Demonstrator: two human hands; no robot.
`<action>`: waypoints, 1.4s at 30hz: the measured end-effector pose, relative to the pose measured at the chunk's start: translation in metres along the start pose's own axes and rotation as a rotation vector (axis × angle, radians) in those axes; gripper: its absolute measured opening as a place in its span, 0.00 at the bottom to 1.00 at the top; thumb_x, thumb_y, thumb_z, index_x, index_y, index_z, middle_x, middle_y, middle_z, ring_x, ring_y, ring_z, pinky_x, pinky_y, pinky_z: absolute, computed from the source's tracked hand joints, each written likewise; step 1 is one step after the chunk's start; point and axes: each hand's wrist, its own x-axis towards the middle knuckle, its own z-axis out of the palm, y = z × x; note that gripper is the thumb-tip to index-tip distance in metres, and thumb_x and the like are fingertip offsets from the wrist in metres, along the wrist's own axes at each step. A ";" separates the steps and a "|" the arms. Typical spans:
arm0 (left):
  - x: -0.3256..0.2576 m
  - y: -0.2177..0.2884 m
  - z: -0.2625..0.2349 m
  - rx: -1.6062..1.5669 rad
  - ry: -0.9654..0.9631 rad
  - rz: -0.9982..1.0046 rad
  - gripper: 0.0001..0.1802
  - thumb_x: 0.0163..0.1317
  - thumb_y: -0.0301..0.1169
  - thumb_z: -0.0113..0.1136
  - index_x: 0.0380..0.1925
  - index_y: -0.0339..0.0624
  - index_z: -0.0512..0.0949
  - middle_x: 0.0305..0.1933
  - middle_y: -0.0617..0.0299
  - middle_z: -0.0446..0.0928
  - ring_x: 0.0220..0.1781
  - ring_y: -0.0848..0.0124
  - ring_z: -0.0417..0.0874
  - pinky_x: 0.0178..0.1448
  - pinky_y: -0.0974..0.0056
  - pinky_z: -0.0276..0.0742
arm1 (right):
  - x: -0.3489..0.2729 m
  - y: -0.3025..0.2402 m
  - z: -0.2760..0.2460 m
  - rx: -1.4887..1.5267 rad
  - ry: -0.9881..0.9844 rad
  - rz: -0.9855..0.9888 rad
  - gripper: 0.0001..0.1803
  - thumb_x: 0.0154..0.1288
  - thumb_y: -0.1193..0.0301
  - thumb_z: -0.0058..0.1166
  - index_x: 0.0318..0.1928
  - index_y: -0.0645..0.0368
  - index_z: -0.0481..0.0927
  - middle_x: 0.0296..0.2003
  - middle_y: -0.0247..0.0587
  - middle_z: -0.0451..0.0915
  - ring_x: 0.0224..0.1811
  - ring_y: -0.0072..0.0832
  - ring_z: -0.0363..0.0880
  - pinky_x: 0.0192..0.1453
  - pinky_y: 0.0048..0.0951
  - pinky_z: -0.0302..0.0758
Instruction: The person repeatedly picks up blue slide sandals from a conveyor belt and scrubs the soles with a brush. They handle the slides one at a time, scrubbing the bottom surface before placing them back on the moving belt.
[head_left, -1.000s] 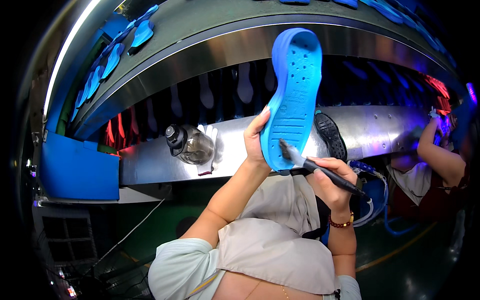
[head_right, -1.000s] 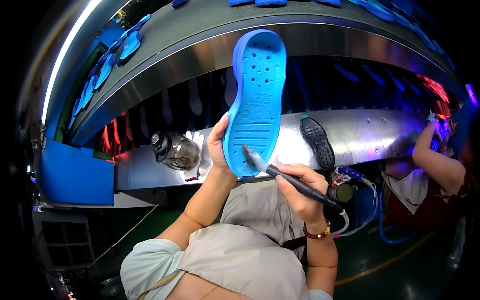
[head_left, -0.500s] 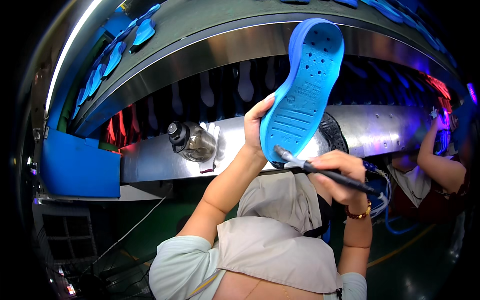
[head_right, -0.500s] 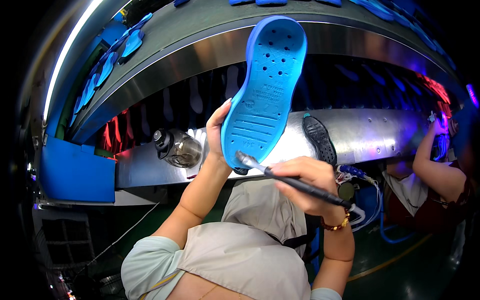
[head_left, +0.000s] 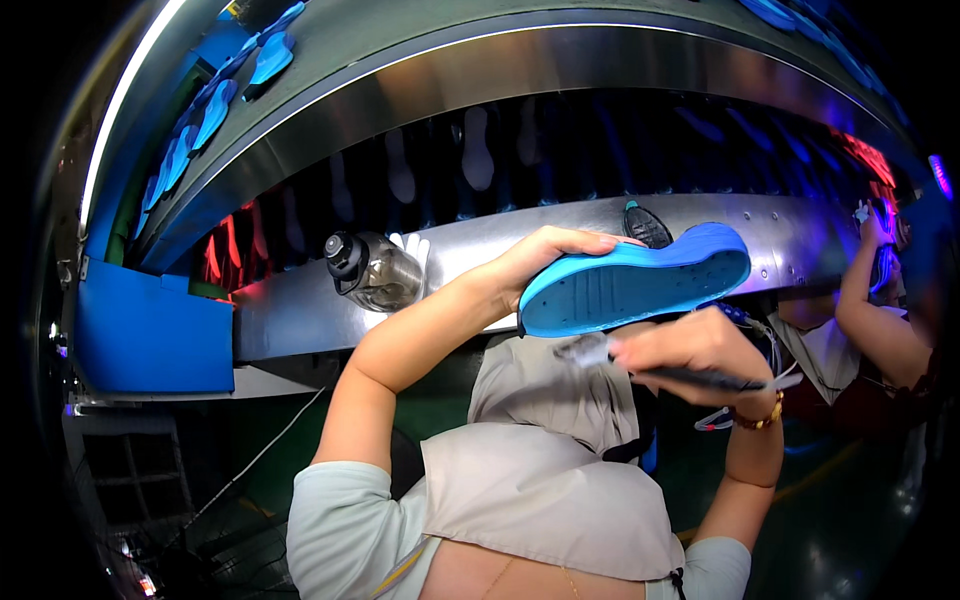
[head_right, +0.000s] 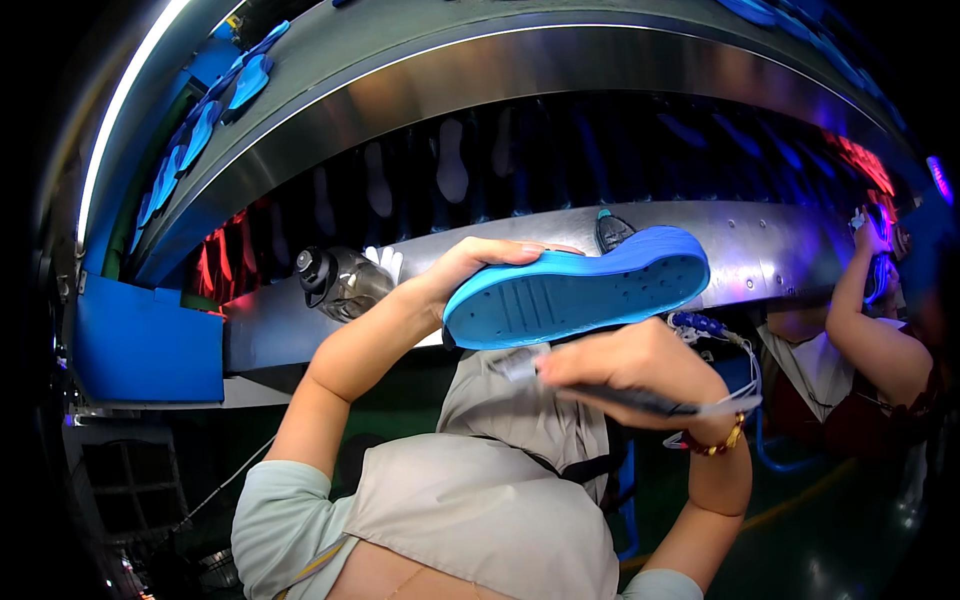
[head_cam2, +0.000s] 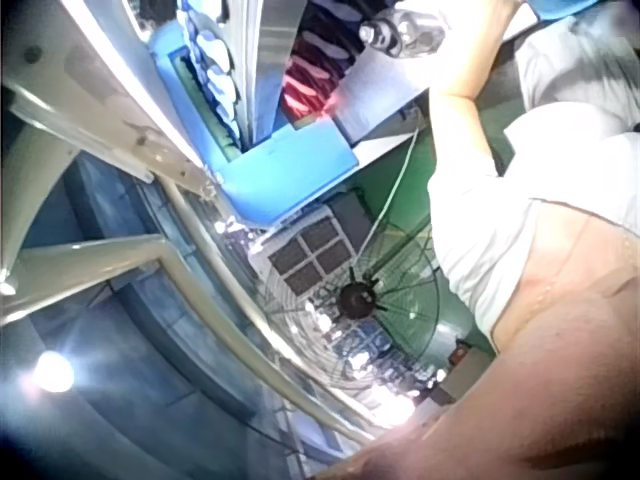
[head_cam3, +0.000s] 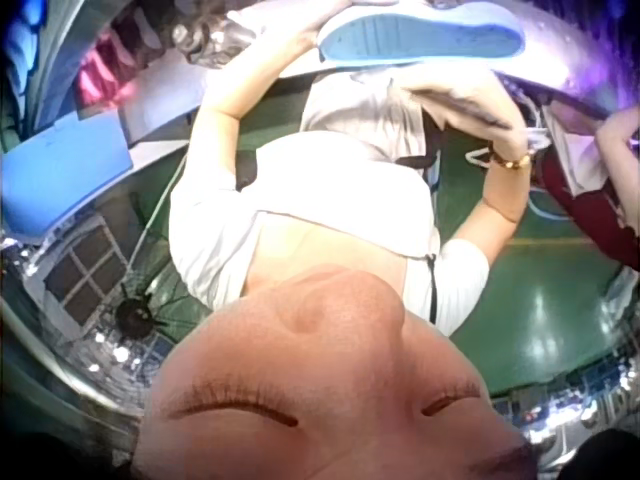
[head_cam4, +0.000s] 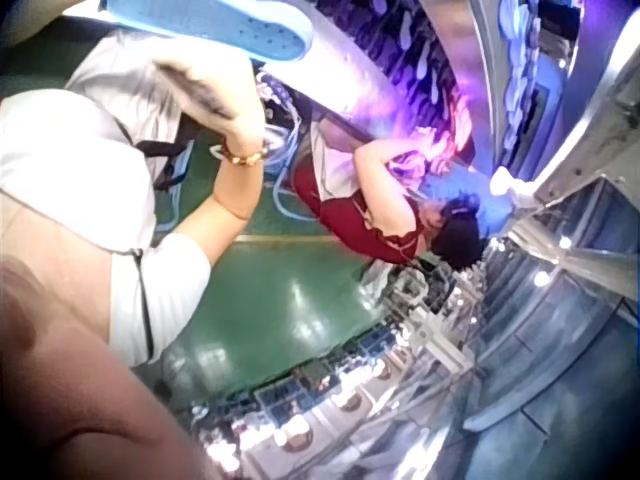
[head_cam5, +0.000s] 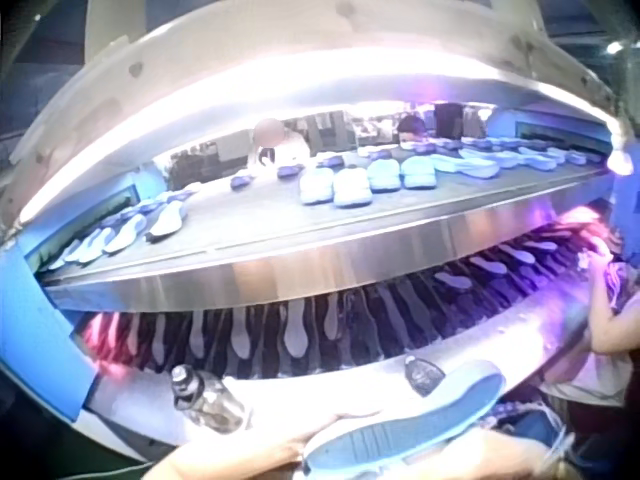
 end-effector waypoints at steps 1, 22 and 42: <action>0.004 0.000 0.001 -0.015 -0.003 -0.046 0.27 0.54 0.39 0.52 0.52 0.36 0.67 0.53 0.48 0.68 0.51 0.63 0.73 0.55 0.63 0.68 | -0.002 0.002 -0.003 -0.040 0.083 0.048 0.07 0.51 0.76 0.55 0.34 0.58 0.79 0.36 0.39 0.80 0.38 0.31 0.80 0.39 0.24 0.76; 0.021 -0.023 -0.018 0.248 0.226 0.197 0.28 0.57 0.40 0.48 0.57 0.39 0.62 0.44 0.54 0.72 0.39 0.66 0.77 0.37 0.63 0.77 | 0.018 0.044 0.008 0.282 0.474 0.467 0.07 0.53 0.73 0.53 0.26 0.66 0.78 0.19 0.38 0.77 0.22 0.18 0.73 0.26 0.19 0.68; 0.038 -0.057 -0.065 -0.249 0.356 0.406 0.24 0.59 0.39 0.47 0.52 0.38 0.66 0.47 0.52 0.73 0.48 0.63 0.75 0.53 0.60 0.71 | 0.008 0.104 0.095 0.128 0.959 0.389 0.14 0.56 0.72 0.56 0.41 0.68 0.75 0.32 0.40 0.78 0.30 0.21 0.74 0.38 0.21 0.70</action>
